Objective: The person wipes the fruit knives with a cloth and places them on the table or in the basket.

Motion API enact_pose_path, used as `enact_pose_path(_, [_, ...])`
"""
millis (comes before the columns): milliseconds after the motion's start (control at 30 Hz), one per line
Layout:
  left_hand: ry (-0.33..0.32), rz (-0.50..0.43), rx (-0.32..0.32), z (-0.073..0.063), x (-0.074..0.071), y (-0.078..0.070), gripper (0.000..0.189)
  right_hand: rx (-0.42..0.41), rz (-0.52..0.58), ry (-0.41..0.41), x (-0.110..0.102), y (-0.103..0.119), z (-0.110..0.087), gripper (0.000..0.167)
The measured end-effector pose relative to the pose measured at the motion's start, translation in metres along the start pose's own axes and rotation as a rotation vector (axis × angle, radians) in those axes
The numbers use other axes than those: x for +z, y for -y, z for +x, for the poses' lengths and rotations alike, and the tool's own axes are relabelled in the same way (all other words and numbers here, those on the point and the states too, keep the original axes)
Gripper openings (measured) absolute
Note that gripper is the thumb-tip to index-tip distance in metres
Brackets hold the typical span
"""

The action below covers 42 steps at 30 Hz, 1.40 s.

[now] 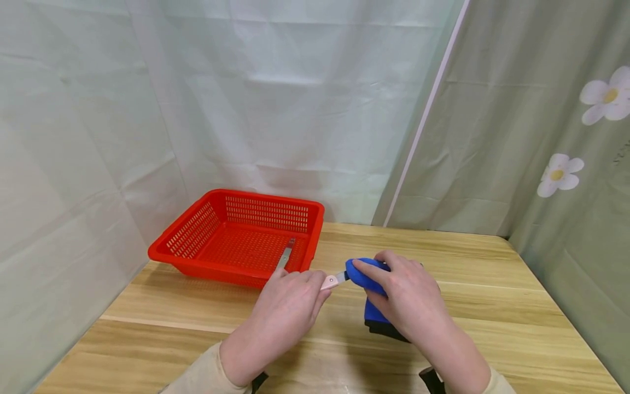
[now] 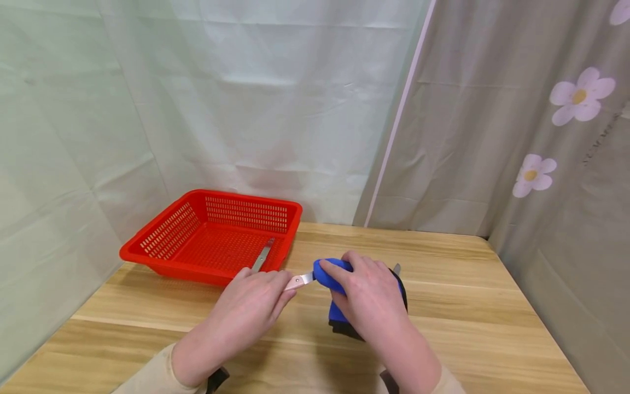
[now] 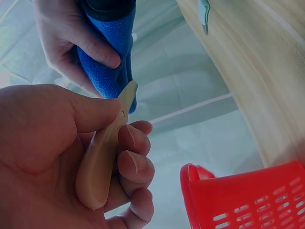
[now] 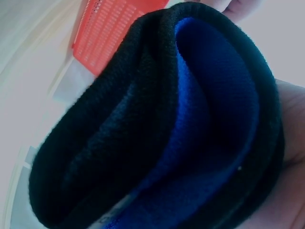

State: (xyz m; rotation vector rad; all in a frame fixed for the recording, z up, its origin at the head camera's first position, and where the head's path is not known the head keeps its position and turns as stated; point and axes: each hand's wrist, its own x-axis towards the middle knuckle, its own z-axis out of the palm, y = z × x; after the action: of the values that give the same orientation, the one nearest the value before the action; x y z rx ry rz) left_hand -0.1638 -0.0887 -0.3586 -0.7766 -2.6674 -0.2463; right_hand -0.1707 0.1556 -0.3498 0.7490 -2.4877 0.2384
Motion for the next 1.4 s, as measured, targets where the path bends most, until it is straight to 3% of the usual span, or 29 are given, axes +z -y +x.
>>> enact_pose_path(433, [0.007, 0.012, -0.004, 0.000, -0.001, 0.001, 0.022, 0.058, 0.016, 0.028, -0.002, -0.012, 0.002, 0.063])
enact_pose_path(967, [-0.079, 0.048, 0.031, -0.002, 0.000, 0.002, 0.024, 0.114, 0.018, 0.030, -0.003, -0.025, 0.003, 0.059])
enact_pose_path(1400, [-0.078, 0.050, 0.029, -0.001, 0.000, 0.002, 0.026, 0.135, -0.003, 0.007, -0.008, -0.030, 0.001, 0.054])
